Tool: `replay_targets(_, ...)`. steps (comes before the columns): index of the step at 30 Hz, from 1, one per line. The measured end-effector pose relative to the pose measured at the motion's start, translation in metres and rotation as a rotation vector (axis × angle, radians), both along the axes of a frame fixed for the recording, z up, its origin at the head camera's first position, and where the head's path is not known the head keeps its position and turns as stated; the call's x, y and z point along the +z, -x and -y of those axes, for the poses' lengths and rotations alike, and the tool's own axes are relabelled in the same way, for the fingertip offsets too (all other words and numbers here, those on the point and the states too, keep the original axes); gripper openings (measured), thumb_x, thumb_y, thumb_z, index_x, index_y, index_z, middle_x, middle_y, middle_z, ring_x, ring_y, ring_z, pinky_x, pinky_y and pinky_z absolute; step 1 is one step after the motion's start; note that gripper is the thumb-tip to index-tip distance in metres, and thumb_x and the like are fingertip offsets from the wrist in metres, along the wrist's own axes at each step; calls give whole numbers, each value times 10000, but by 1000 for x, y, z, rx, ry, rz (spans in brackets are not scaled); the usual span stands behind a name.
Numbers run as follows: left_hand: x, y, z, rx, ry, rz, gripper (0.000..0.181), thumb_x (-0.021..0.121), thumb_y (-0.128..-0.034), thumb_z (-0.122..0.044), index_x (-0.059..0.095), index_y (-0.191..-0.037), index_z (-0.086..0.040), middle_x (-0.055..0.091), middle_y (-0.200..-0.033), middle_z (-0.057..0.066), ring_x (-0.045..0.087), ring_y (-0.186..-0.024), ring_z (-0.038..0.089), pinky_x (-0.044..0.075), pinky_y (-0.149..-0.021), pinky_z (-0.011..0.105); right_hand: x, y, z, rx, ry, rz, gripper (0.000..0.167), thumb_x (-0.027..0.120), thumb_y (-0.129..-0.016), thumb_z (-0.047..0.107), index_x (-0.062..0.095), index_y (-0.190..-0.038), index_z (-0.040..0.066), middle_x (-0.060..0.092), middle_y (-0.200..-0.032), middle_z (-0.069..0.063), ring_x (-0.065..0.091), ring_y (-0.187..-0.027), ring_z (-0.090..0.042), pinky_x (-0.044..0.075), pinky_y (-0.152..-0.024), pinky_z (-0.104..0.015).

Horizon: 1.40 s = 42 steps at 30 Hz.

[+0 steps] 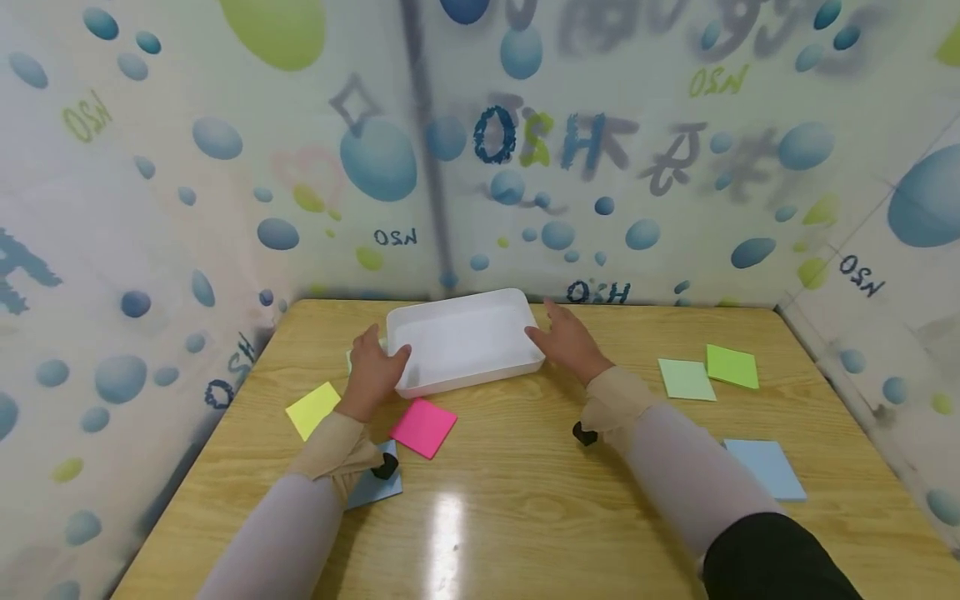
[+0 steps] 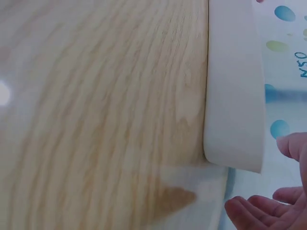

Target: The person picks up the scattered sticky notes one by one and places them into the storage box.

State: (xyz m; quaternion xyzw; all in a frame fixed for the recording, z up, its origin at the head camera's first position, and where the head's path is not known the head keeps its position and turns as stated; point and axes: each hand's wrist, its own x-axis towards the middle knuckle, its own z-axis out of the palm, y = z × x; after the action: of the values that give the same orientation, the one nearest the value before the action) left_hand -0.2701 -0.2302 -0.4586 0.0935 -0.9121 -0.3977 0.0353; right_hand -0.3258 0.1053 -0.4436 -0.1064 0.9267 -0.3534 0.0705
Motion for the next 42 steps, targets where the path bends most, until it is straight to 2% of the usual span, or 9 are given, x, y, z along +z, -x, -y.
replay_targets(7,-4,-2,2,-25,-100,29,703,537,-1017,-262,281,-1563,101,262,-1599,330,426,-1376,422,404,-1176,560,-11,10,14,-85,-20,-7,575,559,-1060,306,446,-1521,-20,585,-1444,-227,585,-1300,-362,478,-1120,-500)
replay_targets(10,-4,-2,3,-28,-117,35,641,508,-1018,-220,330,-1542,103,355,-1567,305,479,-1329,400,462,-1124,546,-15,10,16,-86,-16,-44,415,542,-1060,238,570,-1390,-12,663,-1283,-216,625,-1101,-331,525,-983,-461)
replay_targets(13,-3,-3,3,-21,-122,57,607,475,-1023,-185,337,-1548,86,449,-1514,276,525,-1289,393,506,-1075,532,-19,11,18,-94,6,-87,249,514,-1055,165,655,-1168,-7,678,-1049,-192,566,-883,-286,473,-798,-397)
replay_targets(16,-2,-3,3,-5,-126,85,601,466,-1025,-164,324,-1566,55,481,-1485,256,528,-1286,391,519,-1060,524,-20,11,17,-107,13,-110,206,495,-1047,117,667,-1050,3,653,-928,-163,526,-794,-254,415,-719,-352)
replay_targets(18,-2,-3,3,0,-125,92,604,468,-1025,-157,320,-1572,50,479,-1494,257,524,-1304,393,519,-1065,525,-20,10,17,-117,16,-106,214,490,-1044,107,674,-1050,-2,664,-939,-159,539,-800,-248,427,-718,-341)
replay_targets(25,-3,-2,4,21,-135,113,610,481,-1029,-172,317,-1580,29,468,-1528,245,503,-1351,387,503,-1092,516,-18,7,18,-138,48,-74,296,488,-1045,124,682,-1213,-22,713,-1142,-191,599,-917,-269,525,-832,-392)
replay_targets(34,-1,-2,-4,-3,-150,132,612,487,-1027,-174,313,-1581,22,464,-1526,246,496,-1364,385,491,-1105,512,-20,8,8,-157,51,-48,286,482,-1055,133,672,-1214,-11,698,-1150,-182,596,-959,-284,515,-846,-400)
replay_targets(37,-1,-2,-8,-20,-141,117,602,490,-1020,-167,335,-1567,30,483,-1506,252,507,-1353,389,488,-1105,512,-20,8,3,-160,39,-42,300,482,-1055,133,668,-1243,-7,699,-1183,-179,599,-977,-277,519,-860,-402)
replay_targets(42,-3,0,-15,-47,-128,86,591,494,-1004,-148,364,-1545,51,516,-1471,262,527,-1334,394,489,-1094,512,-20,5,-8,-156,30,-50,281,482,-1048,123,678,-1203,-7,697,-1122,-182,584,-929,-282,490,-809,-389)
